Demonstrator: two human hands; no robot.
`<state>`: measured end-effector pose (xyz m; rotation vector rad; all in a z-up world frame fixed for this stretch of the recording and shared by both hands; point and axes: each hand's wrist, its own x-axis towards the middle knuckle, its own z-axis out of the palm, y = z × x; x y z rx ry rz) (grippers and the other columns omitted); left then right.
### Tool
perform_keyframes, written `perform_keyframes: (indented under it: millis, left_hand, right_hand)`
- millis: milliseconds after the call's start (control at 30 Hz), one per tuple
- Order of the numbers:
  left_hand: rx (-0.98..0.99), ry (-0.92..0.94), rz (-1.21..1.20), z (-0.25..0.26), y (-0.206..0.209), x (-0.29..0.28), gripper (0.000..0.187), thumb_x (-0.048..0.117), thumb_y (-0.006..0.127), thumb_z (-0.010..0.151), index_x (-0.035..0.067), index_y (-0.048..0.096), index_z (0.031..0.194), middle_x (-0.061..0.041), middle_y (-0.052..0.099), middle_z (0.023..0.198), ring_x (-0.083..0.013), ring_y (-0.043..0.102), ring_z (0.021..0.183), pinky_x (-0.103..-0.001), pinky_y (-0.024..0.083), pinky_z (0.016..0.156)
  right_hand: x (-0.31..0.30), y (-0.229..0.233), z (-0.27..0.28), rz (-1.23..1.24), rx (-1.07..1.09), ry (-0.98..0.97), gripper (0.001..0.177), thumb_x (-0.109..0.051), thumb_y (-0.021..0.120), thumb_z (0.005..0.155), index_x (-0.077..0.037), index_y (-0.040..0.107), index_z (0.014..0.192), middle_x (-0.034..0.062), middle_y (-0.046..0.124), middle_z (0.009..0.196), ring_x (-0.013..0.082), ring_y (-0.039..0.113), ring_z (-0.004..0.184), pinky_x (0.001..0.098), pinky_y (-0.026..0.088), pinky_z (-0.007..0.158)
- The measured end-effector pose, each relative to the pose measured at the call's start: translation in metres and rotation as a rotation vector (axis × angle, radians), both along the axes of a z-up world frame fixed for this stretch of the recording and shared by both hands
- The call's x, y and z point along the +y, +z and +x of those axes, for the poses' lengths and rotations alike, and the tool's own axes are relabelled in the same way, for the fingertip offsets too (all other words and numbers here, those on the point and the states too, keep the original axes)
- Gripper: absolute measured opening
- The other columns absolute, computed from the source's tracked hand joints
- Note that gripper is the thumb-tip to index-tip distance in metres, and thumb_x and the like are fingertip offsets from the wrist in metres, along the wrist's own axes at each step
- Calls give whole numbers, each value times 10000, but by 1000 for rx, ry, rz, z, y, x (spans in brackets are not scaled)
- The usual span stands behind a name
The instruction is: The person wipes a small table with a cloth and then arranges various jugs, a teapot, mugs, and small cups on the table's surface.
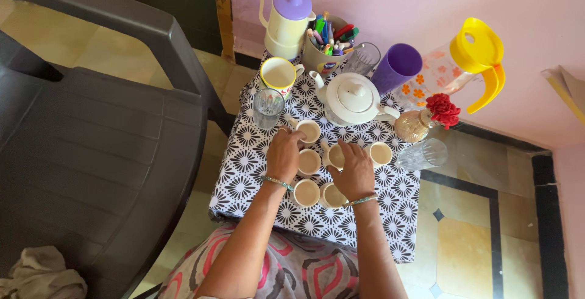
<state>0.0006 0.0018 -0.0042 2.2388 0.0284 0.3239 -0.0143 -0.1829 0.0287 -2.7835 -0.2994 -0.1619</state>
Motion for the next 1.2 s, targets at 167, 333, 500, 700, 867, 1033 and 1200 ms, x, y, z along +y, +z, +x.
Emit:
perform_keyframes:
  millis: [167, 333, 500, 700, 867, 1033, 1200]
  left_hand:
    - [-24, -9, -85, 1, -1, -4, 169, -34, 642, 874, 3, 766, 983, -162, 672, 1052, -270, 709, 915, -349, 583, 752]
    - [-104, 47, -45, 2, 0, -10, 192, -52, 698, 810, 18, 782, 968, -165, 681, 1047, -304, 700, 925, -381, 577, 761]
    - [-108, 42, -72, 5, 2, -10, 171, -44, 723, 797, 25, 787, 940, -166, 672, 1014, -324, 681, 903, -416, 559, 767]
    - [-179, 27, -62, 6, -1, -12, 176, -47, 720, 797, 27, 777, 947, -170, 659, 1023, -333, 660, 940, -424, 548, 814]
    - [-166, 39, -100, 6, -7, -13, 177, -31, 731, 804, 36, 775, 962, -169, 644, 1059, -326, 657, 948, -417, 551, 816]
    - [-129, 42, -95, 7, -14, -12, 253, -49, 702, 773, 45, 768, 998, -179, 626, 1054, -350, 648, 972, -430, 546, 829]
    - [-141, 110, -82, 5, -14, -15, 338, -77, 634, 778, 18, 635, 1102, -195, 624, 1091, -389, 631, 1009, -473, 526, 829]
  right_hand:
    - [-4, -11, 8, 193, -146, 31, 726, -65, 842, 680, -53, 587, 1360, 165, 633, 1281, 386, 589, 1182, 479, 483, 1010]
    - [-1, -19, 14, 249, -179, 68, 660, 48, 753, 720, -42, 587, 1352, 160, 624, 1336, 390, 575, 1216, 476, 476, 1042]
    - [-2, -22, 16, 310, -186, 80, 629, 75, 722, 747, -43, 585, 1350, 166, 612, 1366, 393, 562, 1252, 477, 462, 1069]
    - [0, -23, 20, 285, -155, 50, 657, 91, 717, 743, -52, 564, 1367, 172, 586, 1400, 402, 536, 1297, 483, 443, 1084]
    - [0, -20, 18, 363, -100, 12, 648, 54, 740, 766, -65, 547, 1374, 163, 571, 1424, 388, 550, 1295, 473, 473, 1069]
    - [-30, 8, 18, 279, -122, -1, 700, 64, 755, 698, -95, 563, 1351, 185, 535, 1444, 399, 522, 1323, 472, 469, 1085]
    - [-71, 14, 13, 25, 18, -119, 810, 136, 734, 615, -120, 574, 1367, 170, 508, 1468, 404, 473, 1335, 527, 412, 1013]
